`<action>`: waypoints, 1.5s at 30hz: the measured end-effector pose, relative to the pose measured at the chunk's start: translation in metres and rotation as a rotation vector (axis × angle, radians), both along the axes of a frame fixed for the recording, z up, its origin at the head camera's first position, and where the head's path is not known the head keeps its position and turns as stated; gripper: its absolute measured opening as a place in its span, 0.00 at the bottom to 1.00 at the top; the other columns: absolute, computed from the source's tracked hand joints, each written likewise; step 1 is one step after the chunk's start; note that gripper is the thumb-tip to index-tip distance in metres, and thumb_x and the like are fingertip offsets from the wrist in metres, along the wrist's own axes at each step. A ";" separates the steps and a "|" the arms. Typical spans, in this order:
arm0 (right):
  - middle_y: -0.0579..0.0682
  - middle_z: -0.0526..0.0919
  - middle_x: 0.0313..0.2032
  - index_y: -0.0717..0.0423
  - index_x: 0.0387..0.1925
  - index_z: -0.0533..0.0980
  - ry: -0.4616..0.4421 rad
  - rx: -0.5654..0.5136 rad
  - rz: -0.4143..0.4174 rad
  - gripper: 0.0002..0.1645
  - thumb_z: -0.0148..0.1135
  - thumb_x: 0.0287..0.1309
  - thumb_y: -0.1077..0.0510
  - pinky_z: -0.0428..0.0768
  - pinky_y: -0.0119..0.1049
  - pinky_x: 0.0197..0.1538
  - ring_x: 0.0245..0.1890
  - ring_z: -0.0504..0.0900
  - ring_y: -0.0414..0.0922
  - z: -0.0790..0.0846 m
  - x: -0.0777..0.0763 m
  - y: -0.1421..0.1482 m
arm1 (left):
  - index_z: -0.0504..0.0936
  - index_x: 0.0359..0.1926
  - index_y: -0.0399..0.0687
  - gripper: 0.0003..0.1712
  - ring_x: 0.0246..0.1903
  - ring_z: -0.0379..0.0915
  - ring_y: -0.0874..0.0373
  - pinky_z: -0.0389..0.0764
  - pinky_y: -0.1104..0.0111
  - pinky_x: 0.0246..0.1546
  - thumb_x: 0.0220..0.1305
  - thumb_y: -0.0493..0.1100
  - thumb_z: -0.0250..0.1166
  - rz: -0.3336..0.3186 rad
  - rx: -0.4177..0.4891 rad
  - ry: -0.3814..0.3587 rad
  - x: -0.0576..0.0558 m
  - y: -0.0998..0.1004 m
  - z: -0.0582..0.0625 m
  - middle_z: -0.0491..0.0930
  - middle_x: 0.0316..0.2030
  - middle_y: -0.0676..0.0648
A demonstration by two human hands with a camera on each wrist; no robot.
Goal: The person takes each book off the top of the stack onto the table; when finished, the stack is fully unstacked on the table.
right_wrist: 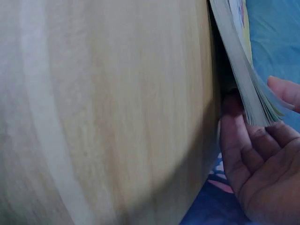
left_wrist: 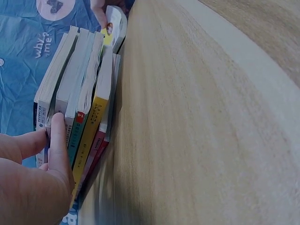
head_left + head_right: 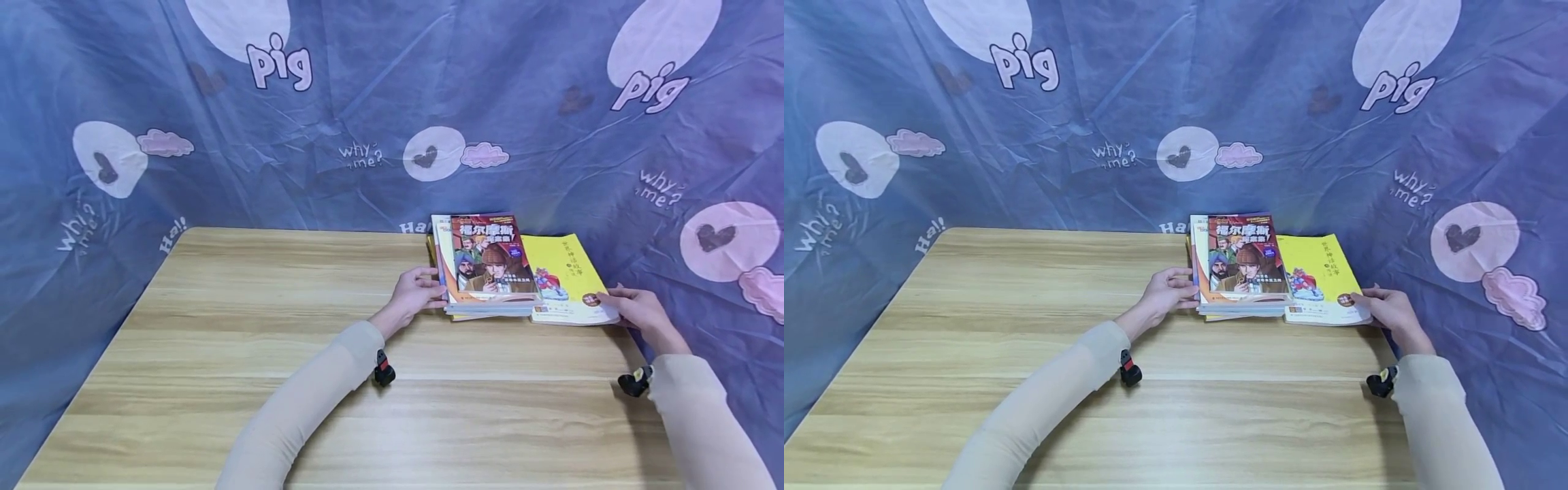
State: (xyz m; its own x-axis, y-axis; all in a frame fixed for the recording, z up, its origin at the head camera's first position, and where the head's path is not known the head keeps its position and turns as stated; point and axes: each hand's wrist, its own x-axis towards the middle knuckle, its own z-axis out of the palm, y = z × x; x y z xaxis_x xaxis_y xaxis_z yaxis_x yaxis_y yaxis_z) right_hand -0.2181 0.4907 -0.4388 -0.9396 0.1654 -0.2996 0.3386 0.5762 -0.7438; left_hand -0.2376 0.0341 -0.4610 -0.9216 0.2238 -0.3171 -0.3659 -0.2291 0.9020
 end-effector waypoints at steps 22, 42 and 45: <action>0.14 0.80 0.29 0.74 0.67 0.71 0.251 0.007 0.056 0.35 0.62 0.75 0.49 0.92 0.28 0.33 0.31 0.85 0.25 0.036 0.001 -0.082 | 0.75 0.69 0.38 0.31 0.35 0.87 0.55 0.95 0.58 0.52 0.66 0.24 0.67 -0.015 -0.011 0.012 -0.001 -0.001 0.000 0.81 0.47 0.41; 0.25 0.80 0.26 0.70 0.67 0.75 0.217 -0.055 0.049 0.39 0.69 0.69 0.43 0.89 0.22 0.33 0.25 0.81 0.27 0.032 -0.021 -0.150 | 0.75 0.69 0.37 0.31 0.34 0.87 0.55 0.96 0.64 0.46 0.66 0.24 0.67 -0.023 -0.010 0.023 0.000 -0.001 0.001 0.81 0.45 0.42; 0.25 0.80 0.25 0.70 0.65 0.76 0.212 -0.043 0.053 0.39 0.70 0.68 0.42 0.89 0.24 0.33 0.26 0.80 0.28 0.031 -0.022 -0.150 | 0.75 0.69 0.37 0.31 0.33 0.87 0.56 0.95 0.65 0.46 0.66 0.24 0.67 -0.028 -0.012 0.023 0.000 -0.001 0.001 0.81 0.45 0.43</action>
